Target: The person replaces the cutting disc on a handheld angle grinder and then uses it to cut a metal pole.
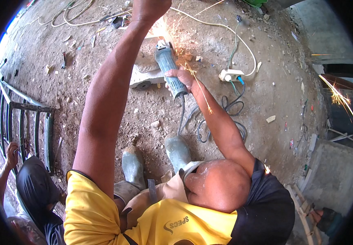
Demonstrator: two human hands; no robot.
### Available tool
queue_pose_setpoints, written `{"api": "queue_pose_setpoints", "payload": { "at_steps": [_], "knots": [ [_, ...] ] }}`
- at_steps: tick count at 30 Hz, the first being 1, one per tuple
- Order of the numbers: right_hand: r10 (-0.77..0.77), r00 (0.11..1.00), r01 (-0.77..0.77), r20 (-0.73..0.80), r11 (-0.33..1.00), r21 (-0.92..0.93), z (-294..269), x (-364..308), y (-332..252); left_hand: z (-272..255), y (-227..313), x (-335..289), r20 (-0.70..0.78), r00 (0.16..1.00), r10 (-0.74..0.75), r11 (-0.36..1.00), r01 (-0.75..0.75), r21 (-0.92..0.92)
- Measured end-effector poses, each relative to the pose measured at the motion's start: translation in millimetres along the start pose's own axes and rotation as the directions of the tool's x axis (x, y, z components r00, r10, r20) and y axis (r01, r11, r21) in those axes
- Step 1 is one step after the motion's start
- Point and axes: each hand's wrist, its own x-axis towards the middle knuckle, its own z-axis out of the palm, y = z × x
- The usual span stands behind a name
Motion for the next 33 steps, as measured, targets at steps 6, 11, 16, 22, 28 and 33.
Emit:
{"api": "queue_pose_setpoints", "payload": {
  "at_steps": [6, 11, 16, 22, 28, 33],
  "knots": [
    [-0.001, 1.000, 0.001, 0.014, 1.000, 0.026, -0.5, -3.2, 0.7, 0.3, 0.9, 1.1, 0.013, 1.000, -0.002, 1.000, 0.002, -0.022],
    [-0.008, 0.999, 0.007, 0.031, 0.998, 0.056, 0.6, -10.2, 3.2, 3.2, -1.3, 0.6, 0.001, 1.000, -0.002, 0.997, 0.002, -0.076],
    [-0.023, 1.000, 0.024, -0.021, 0.998, 0.052, 8.8, -17.5, 1.4, 4.0, -1.3, 1.0, 0.021, 0.999, -0.049, 0.995, 0.051, -0.085],
    [-0.042, 0.999, 0.043, -0.018, 0.998, 0.041, 8.2, -9.4, 3.3, 12.3, -10.4, 3.1, -0.019, 1.000, -0.015, 0.993, 0.012, -0.122],
    [-0.031, 0.999, 0.031, -0.013, 1.000, 0.003, 3.5, -6.5, 4.0, 3.9, 4.2, -1.9, 0.027, 0.998, -0.053, 0.989, 0.056, -0.135],
    [-0.056, 0.997, 0.057, -0.061, 0.998, 0.023, 11.1, -7.0, 1.8, 2.0, 1.7, -0.1, 0.012, 0.999, -0.034, 0.998, 0.034, -0.045]
  ]
}}
